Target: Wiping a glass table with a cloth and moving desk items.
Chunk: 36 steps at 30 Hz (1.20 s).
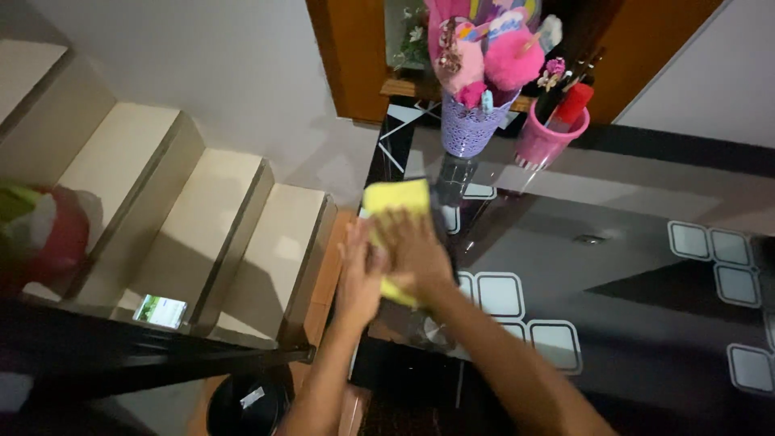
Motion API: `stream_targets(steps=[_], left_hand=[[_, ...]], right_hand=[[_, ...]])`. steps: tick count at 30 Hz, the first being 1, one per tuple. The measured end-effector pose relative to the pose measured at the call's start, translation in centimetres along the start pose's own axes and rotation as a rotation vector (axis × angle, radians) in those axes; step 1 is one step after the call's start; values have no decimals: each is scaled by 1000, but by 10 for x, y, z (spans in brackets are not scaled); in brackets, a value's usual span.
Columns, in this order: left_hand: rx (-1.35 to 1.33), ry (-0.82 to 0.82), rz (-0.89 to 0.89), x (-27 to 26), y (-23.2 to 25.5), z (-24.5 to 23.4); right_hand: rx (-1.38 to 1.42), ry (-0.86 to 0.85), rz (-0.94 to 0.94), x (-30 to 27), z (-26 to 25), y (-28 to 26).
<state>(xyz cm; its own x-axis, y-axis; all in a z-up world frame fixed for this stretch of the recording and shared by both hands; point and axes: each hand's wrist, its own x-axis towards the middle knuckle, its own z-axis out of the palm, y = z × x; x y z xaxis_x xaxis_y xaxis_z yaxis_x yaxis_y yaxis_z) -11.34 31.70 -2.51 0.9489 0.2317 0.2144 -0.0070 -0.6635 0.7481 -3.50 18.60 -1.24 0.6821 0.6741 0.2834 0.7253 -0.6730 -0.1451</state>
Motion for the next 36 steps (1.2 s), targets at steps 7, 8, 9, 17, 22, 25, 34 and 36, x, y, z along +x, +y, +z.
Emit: stream_targets(steps=[7,8,9,17,22,25,34,36], left_hand=[[63,-41,-99,-2,3,-49],[88,-54,-89,-3,6,-55],[88,-51,-88,-8,5,-57],[205,-1,-44,-38,-13,-53],[236,31,-3,-26,-6,-46],[241,42,61,-13,5,-35],[278,-89,229,20,36,43],[251,-125,237,22,39,50]], right_hand=[[207,-325,-303,-121,-48,-19],[172,-259,-343,-134,-52,-1],[170,-257,-345,-130,-53,20],[-78,-1,172,-9,-11,75],[164,-97,74,-16,14,-45],[288,-72,-102,-69,-13,-85],[65,-168,555,-249,-97,103],[-115,-433,917,-268,-103,162]])
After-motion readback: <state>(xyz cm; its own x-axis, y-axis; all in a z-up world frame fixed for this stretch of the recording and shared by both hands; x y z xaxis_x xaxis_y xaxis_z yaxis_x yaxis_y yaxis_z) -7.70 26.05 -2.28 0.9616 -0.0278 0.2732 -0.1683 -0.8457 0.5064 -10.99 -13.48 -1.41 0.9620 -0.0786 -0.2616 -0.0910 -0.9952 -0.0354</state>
